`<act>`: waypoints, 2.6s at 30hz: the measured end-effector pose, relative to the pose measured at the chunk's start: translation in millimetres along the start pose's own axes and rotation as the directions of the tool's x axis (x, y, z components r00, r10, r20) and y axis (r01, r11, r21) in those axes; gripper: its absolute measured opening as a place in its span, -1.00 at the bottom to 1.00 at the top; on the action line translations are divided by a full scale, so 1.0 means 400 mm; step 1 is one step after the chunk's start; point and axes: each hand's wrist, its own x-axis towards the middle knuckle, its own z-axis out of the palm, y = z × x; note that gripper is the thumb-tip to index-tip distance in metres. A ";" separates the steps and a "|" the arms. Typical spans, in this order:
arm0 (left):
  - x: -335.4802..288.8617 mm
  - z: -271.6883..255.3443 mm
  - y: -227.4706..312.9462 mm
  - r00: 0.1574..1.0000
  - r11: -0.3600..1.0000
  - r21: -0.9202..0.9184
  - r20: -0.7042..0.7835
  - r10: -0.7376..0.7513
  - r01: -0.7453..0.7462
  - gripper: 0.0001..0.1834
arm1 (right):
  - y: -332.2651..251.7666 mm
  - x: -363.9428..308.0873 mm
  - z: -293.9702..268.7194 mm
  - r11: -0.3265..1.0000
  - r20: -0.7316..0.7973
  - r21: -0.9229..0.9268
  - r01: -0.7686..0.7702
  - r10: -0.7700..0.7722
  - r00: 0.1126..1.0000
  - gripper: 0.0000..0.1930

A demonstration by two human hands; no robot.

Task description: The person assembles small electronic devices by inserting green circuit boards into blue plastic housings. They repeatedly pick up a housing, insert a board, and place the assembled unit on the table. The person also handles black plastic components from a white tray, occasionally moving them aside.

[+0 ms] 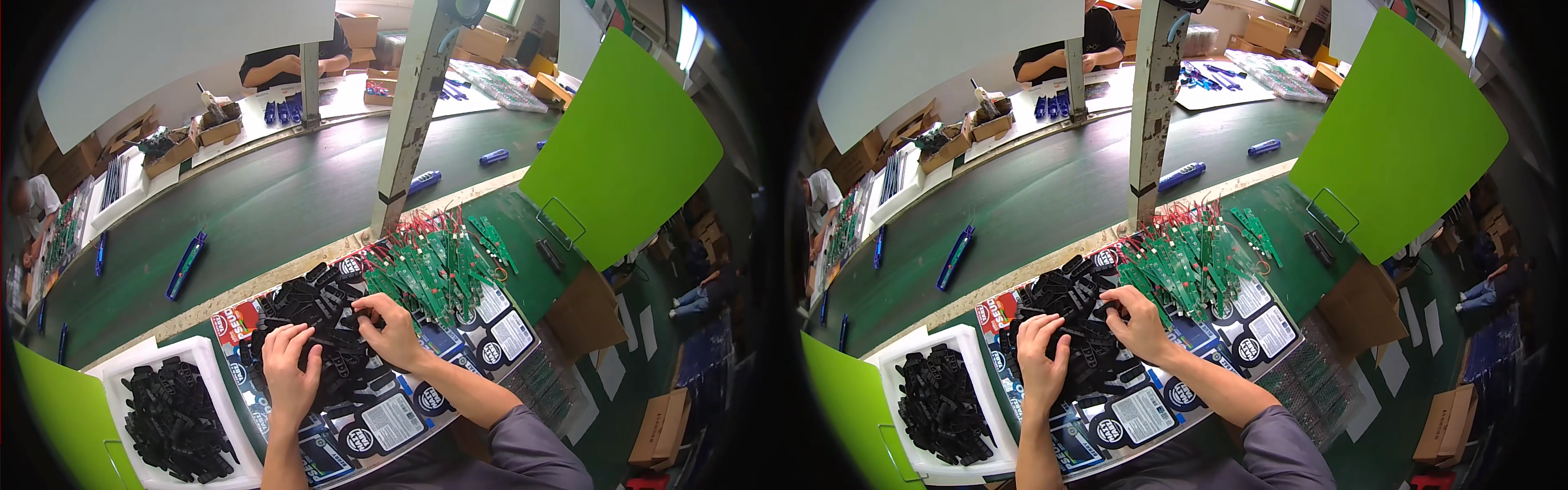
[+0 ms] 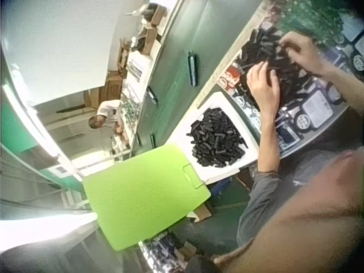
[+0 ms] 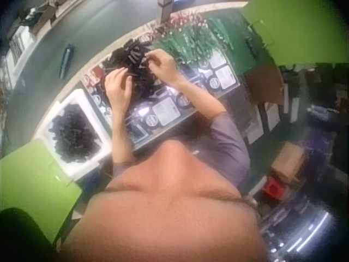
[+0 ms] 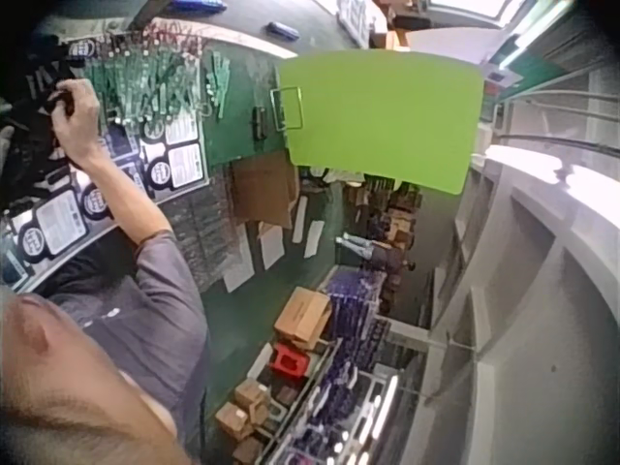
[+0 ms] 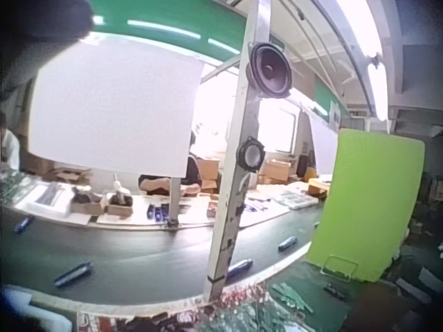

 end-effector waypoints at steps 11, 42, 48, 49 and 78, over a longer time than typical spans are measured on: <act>0.000 0.000 0.003 1.000 1.000 -0.003 0.006 -0.001 0.001 -0.67 | 0.006 0.001 -0.001 1.000 -0.014 -0.016 0.026 -0.026 1.000 -0.82; 0.105 -0.015 0.138 1.000 0.958 -0.287 -0.026 -0.017 0.008 -0.79 | 0.013 0.007 0.014 0.998 -0.044 0.060 -0.008 0.011 0.999 -0.82; 0.127 0.029 0.081 0.965 0.806 -0.532 0.175 -0.195 0.260 -0.83 | 0.036 0.013 0.018 0.994 -0.052 0.100 0.042 -0.036 0.998 -0.81; 0.151 0.026 0.079 0.967 0.810 -0.531 0.189 -0.173 0.249 -0.83 | 0.035 0.014 0.019 0.993 -0.055 0.109 0.040 -0.034 0.998 -0.80; 0.642 0.324 -0.135 0.869 0.920 -0.258 0.473 -0.145 0.294 -0.52 | 0.037 0.029 0.017 0.995 -0.059 0.084 0.061 -0.056 0.997 -0.81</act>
